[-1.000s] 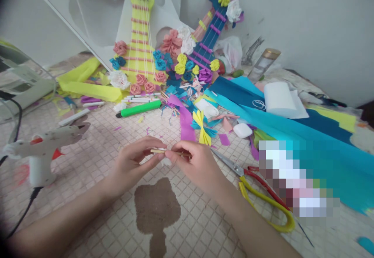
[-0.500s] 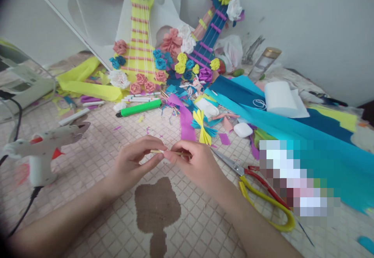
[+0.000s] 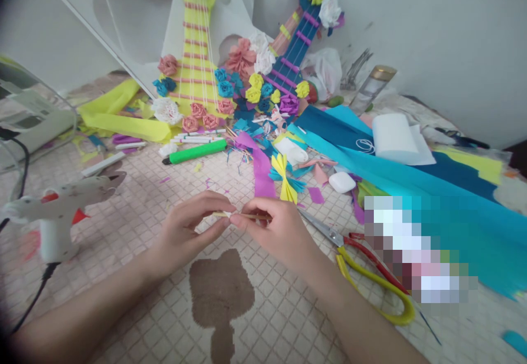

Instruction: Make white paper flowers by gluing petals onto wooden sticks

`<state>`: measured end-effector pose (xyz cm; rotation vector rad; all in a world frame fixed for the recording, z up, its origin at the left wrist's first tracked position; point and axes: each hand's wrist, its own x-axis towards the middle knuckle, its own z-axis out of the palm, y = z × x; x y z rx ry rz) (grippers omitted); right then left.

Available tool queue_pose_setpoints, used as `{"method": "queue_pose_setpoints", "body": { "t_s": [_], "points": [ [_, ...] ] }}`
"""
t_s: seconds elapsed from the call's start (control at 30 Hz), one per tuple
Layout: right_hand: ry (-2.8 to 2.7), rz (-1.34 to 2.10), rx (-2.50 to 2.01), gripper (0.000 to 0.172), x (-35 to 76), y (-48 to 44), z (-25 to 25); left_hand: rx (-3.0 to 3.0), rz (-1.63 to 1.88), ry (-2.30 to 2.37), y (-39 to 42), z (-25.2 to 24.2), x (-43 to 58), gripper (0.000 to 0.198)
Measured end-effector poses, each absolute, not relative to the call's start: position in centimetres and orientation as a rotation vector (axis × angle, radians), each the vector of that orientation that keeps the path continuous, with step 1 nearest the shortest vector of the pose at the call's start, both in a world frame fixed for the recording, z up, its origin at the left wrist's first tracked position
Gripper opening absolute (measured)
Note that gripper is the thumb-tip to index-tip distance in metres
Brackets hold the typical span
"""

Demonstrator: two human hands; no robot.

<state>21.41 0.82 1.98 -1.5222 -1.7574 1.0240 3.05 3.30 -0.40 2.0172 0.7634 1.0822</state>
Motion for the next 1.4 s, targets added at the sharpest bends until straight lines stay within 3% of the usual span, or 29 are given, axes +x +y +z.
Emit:
{"method": "queue_pose_setpoints", "body": {
  "t_s": [0.9,1.4],
  "points": [
    [-1.832,0.369,-1.471,0.013,20.4,0.5,1.1,1.876,1.07,0.966,2.9,-0.5,3.5,0.008],
    [-1.8,0.498,-1.462,0.011,20.4,0.5,1.6,1.844,1.037,0.968,2.9,-0.1,3.6,0.01]
  ]
}}
